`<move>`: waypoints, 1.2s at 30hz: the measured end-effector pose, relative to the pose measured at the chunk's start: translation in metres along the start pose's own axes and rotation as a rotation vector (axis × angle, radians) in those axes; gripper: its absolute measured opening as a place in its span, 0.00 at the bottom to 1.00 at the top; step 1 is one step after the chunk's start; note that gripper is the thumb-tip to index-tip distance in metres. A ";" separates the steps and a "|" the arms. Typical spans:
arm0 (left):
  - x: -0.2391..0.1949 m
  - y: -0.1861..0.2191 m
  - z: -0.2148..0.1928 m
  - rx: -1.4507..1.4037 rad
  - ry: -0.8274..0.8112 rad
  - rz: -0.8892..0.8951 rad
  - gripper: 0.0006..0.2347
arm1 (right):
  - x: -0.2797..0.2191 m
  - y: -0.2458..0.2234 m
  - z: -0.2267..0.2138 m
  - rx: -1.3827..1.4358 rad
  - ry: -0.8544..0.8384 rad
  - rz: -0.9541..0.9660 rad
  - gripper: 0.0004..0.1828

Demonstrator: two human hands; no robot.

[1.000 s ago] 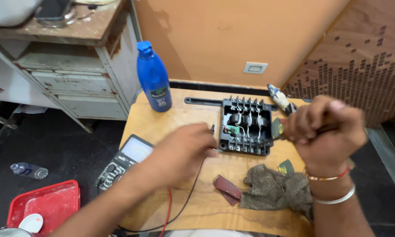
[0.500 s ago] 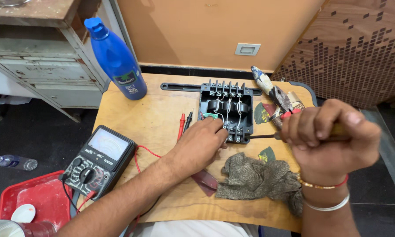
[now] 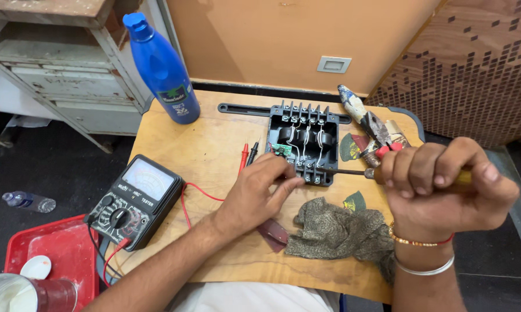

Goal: The person uses a screwdriver to tighten screws on a black electrical component, cleans the surface with a cloth, and applies a liquid from a blue bottle while holding the component on a wooden table.

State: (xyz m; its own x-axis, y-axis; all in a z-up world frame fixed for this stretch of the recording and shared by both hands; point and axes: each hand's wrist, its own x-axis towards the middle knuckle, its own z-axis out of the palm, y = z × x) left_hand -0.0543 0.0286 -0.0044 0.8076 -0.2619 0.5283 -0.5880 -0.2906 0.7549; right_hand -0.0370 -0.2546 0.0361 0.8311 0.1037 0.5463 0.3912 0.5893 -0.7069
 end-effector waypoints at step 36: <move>0.012 -0.008 0.023 0.594 -0.140 0.042 0.05 | 0.004 0.011 -0.005 0.039 -0.051 0.001 0.20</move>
State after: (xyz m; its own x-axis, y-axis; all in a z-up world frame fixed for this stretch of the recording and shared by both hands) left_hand -0.0410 0.0064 -0.0137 0.7936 -0.3911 0.4661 -0.5759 -0.7302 0.3678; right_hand -0.0275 -0.2516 0.0285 0.8101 0.1442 0.5683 0.3738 0.6197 -0.6901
